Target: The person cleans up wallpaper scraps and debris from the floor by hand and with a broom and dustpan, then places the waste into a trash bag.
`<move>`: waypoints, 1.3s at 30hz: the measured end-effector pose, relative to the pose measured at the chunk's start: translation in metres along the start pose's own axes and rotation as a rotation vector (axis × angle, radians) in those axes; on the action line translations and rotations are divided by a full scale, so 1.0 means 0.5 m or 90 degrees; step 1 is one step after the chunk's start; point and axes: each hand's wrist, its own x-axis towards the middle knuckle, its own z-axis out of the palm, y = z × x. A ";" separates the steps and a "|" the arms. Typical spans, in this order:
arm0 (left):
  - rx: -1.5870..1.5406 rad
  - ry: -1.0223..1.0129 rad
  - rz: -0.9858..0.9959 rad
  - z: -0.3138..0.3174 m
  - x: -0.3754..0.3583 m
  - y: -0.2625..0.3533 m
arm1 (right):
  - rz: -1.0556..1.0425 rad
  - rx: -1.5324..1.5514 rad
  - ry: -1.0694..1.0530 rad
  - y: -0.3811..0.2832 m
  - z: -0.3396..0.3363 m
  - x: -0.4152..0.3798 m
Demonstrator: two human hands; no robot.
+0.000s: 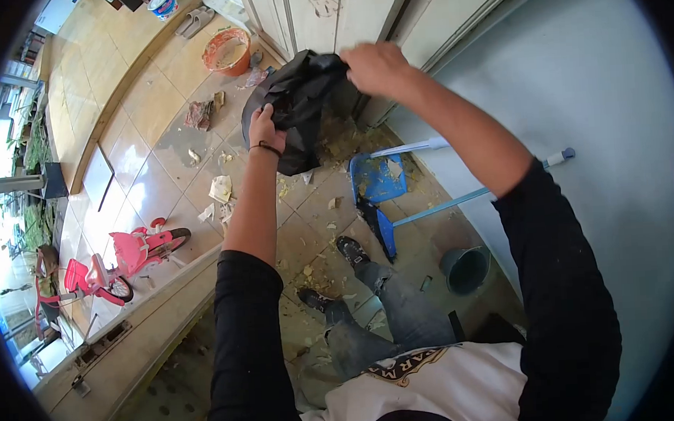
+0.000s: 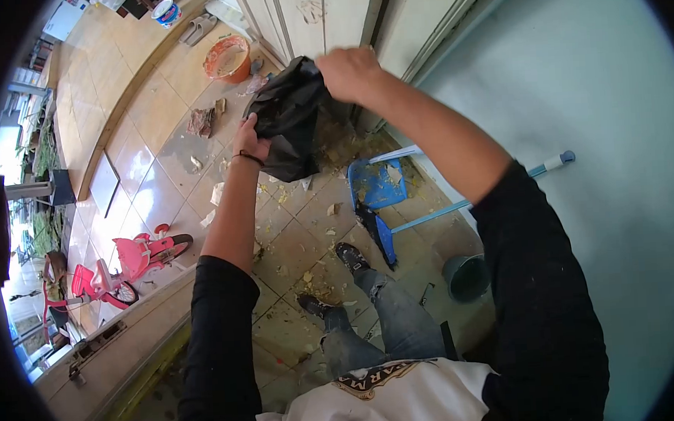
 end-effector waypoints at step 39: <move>0.695 -0.474 0.382 0.111 -0.411 -0.259 | 0.333 0.126 -0.807 0.172 0.023 -1.070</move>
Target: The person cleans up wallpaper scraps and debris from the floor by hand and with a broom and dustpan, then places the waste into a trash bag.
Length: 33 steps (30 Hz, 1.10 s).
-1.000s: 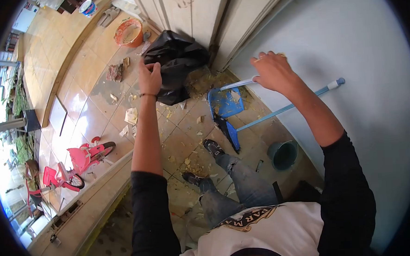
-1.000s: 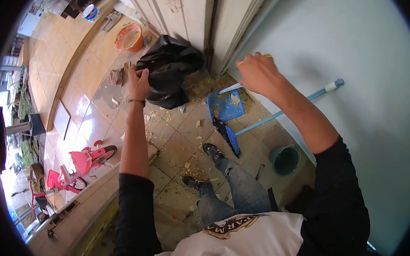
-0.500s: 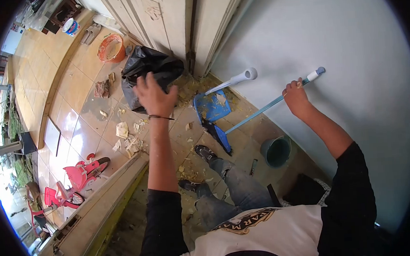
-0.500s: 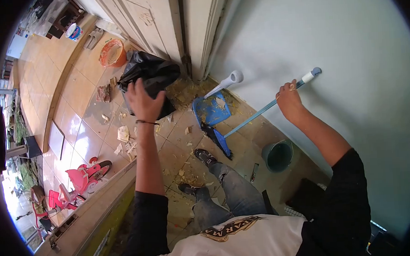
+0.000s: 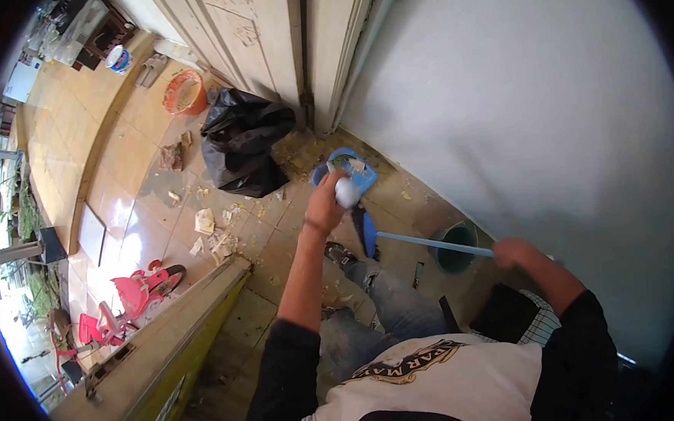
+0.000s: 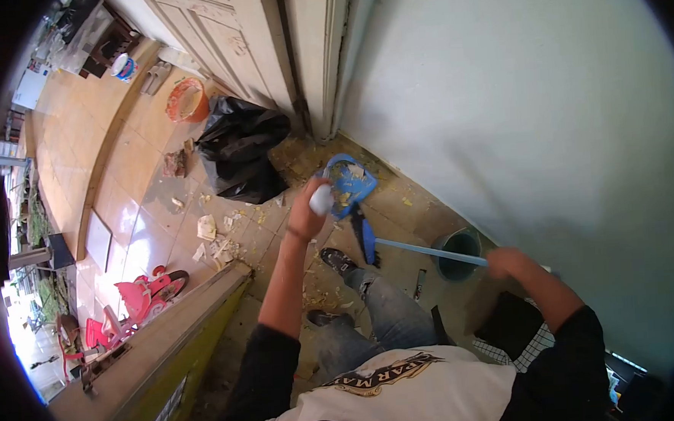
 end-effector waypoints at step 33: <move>0.336 0.829 -0.328 -0.001 -1.210 0.343 | -0.516 -0.152 0.078 -0.410 -0.007 -0.138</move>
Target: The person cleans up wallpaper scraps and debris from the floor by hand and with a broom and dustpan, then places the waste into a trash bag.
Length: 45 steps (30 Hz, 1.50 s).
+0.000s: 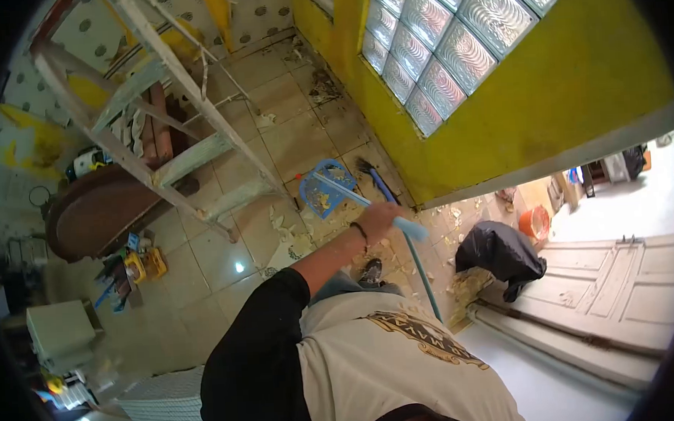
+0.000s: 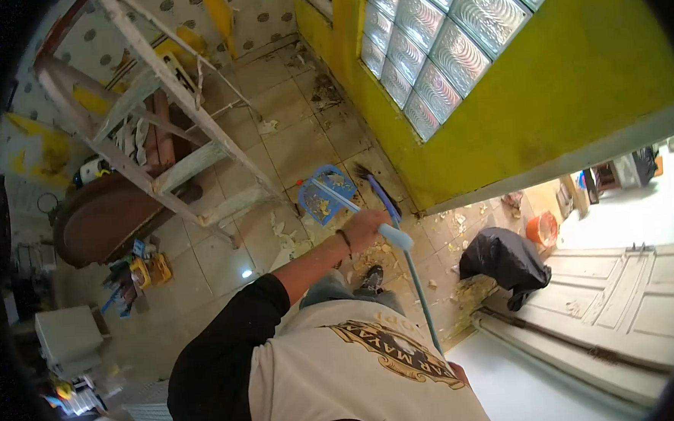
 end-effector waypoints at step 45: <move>0.140 0.690 -0.591 -0.626 0.124 -0.404 | -0.585 -0.609 0.009 -1.954 0.559 1.319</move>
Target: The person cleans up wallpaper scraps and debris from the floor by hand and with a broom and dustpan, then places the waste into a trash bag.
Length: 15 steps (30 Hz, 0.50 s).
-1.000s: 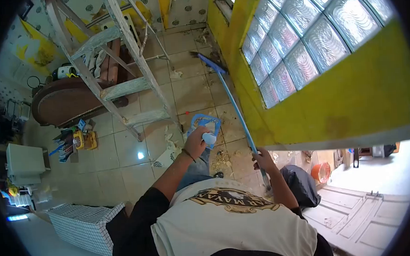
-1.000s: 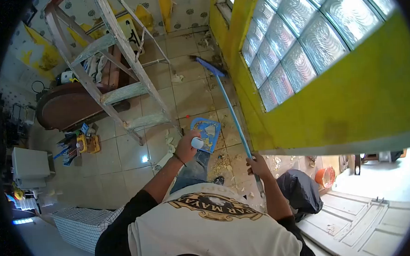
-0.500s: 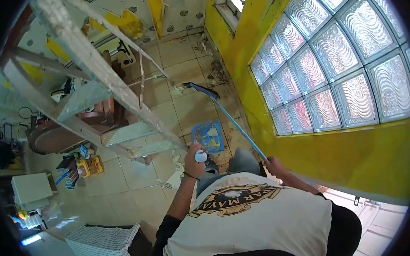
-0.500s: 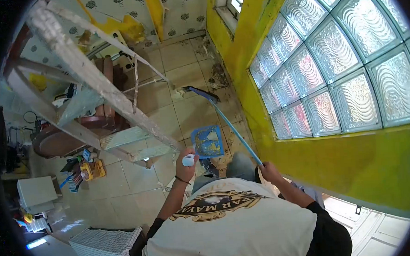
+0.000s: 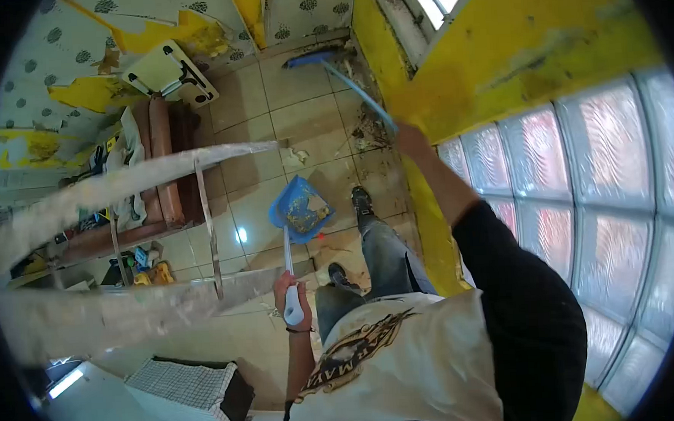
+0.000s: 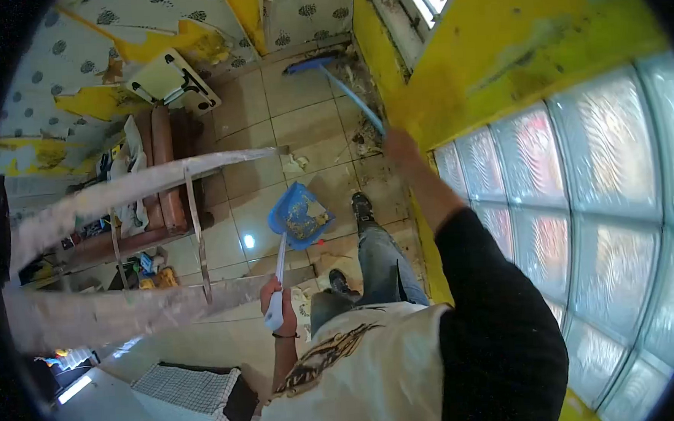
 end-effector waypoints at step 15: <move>0.021 -0.018 -0.114 0.100 0.199 0.007 | 0.154 0.145 -0.069 0.131 -0.077 -0.161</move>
